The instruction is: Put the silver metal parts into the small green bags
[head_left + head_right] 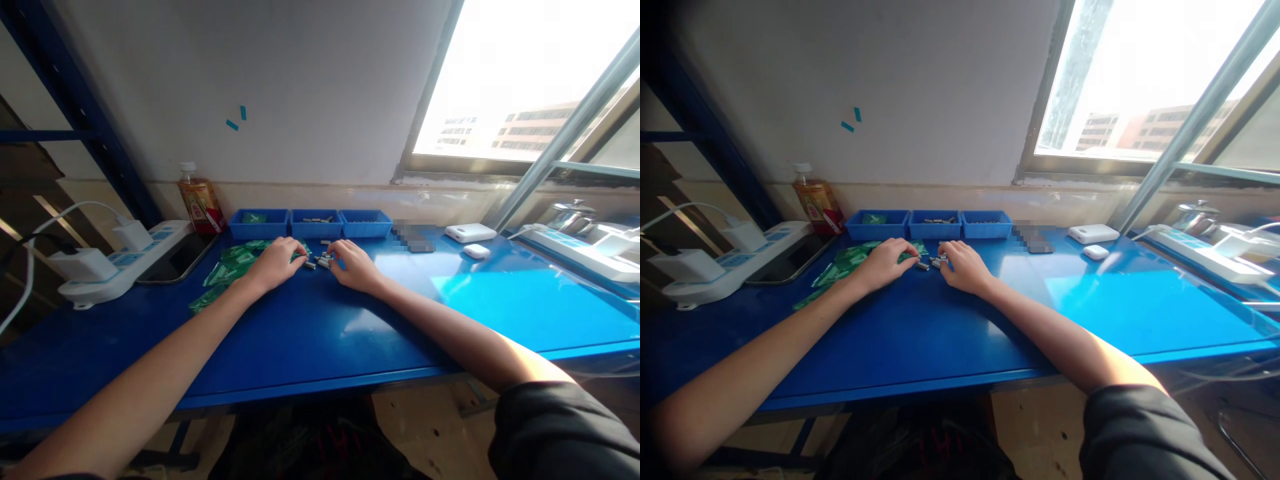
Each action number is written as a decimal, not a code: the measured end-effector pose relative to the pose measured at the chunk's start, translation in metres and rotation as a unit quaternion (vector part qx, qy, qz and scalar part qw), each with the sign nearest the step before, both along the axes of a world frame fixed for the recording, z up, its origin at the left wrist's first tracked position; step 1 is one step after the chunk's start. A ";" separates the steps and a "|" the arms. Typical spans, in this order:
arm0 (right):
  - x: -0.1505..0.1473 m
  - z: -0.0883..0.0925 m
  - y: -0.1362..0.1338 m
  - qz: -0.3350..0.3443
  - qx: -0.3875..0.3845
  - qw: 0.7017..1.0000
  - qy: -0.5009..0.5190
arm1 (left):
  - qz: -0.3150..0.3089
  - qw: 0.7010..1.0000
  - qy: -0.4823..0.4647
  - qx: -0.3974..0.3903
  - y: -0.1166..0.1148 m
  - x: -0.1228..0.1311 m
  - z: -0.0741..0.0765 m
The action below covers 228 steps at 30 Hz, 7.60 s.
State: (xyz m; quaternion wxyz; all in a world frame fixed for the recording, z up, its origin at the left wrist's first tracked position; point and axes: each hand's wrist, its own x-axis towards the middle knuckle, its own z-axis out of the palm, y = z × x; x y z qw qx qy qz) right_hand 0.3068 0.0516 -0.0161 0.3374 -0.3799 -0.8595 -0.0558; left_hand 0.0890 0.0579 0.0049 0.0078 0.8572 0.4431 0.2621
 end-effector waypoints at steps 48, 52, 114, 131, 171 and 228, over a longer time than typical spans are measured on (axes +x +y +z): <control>-0.002 0.010 -0.015 0.024 0.096 0.995 0.018 | -0.078 0.934 -0.303 -0.171 -0.017 0.020 0.002; -0.004 0.009 -0.017 0.001 0.113 0.993 0.033 | -0.096 0.922 -0.324 -0.188 -0.019 0.022 0.003; 0.013 0.044 0.000 -0.064 0.205 0.968 0.130 | -0.045 0.998 0.044 -0.024 -0.017 0.011 -0.002; 0.011 0.011 0.005 -0.033 -0.028 0.997 -0.064 | 0.017 0.996 0.076 -0.053 -0.014 0.009 -0.001; -0.012 -0.004 -0.006 0.072 0.024 0.991 -0.108 | 0.064 0.980 0.181 -0.049 -0.036 0.030 0.004; -0.007 0.001 -0.008 0.074 0.022 0.995 -0.065 | 0.007 0.990 0.126 -0.060 -0.023 0.009 0.012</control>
